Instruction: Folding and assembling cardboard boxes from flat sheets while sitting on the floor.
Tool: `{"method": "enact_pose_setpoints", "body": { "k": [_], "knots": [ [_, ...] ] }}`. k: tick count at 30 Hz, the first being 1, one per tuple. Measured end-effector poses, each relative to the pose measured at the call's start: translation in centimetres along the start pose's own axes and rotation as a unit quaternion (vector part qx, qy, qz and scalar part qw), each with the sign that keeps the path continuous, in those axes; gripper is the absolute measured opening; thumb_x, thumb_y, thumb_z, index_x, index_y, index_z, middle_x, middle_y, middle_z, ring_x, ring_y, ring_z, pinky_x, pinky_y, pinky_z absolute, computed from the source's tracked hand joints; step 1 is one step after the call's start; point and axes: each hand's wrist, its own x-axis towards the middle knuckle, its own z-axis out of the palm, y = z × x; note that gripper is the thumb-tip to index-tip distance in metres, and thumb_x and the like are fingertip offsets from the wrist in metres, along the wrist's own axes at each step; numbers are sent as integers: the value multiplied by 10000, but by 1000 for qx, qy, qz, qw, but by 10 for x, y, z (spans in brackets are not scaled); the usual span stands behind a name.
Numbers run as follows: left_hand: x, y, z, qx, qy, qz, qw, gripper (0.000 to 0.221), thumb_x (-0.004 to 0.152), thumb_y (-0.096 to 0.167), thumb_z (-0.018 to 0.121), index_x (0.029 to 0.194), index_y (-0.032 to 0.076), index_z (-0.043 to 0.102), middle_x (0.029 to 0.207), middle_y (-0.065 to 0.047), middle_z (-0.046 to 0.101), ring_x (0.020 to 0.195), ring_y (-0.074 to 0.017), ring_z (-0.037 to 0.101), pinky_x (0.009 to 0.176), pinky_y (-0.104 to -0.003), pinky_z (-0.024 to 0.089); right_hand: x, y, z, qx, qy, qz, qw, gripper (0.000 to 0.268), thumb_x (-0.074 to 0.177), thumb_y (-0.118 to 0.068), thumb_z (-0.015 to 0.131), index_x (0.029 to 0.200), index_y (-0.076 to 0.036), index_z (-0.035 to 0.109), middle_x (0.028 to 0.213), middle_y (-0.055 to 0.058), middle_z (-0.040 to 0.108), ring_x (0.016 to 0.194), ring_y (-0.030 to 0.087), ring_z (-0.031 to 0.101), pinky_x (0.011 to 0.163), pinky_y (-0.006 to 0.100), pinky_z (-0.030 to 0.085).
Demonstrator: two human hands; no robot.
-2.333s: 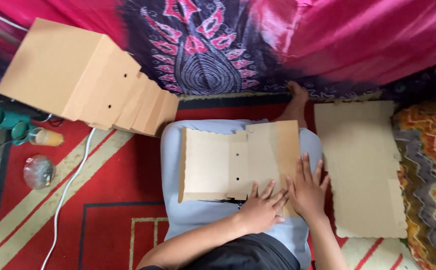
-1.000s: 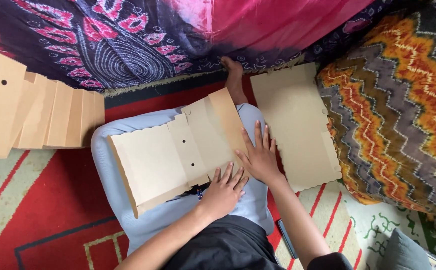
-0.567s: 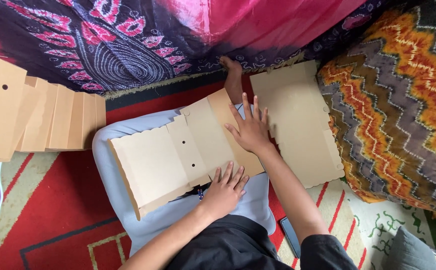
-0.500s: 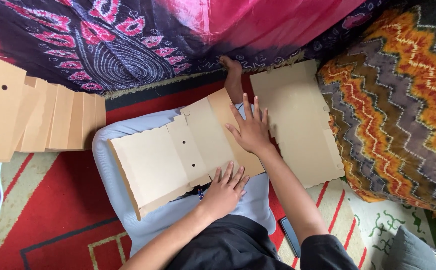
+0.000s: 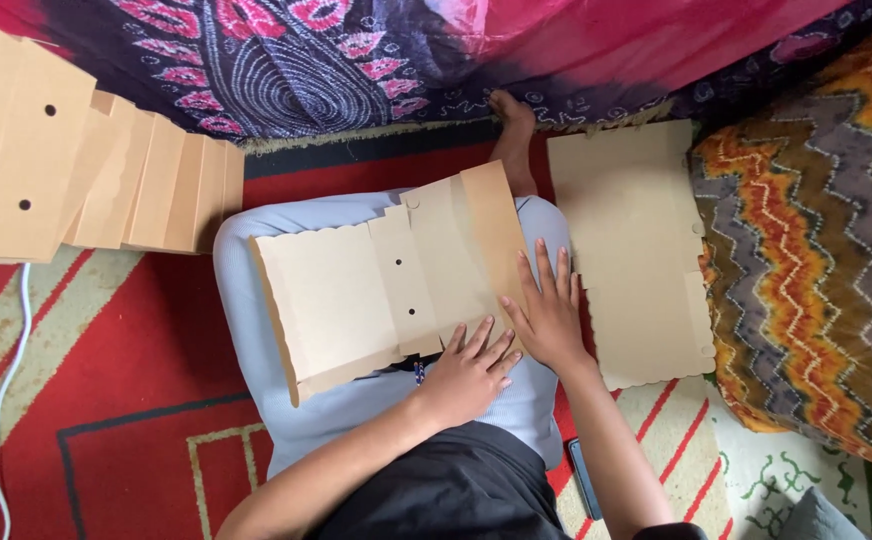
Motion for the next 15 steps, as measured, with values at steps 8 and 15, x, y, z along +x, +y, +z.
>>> {"method": "enact_pose_setpoints", "body": {
  "k": [8,15],
  "knots": [
    [0,2,-4,10,-19,1,1000,451,1078,319,467,1469,121,573,1552,-216,494,1474,-544,338,1073,-757,306,15,-14,-19,-6,-17,18,1000,709,1058,-559,407,1650,-211,231,1733,148,35,1550,502,-26,1171,718,157],
    [-1,4,-8,-11,-63,-2,998,488,1095,311,428,1534,106,491,1605,-234,420,1499,-552,281,1105,-767,251,49,-14,-21,-59,11,19,998,682,1050,-586,388,1650,-294,243,1713,179,79,1517,585,35,1127,770,228]
  ]
}}
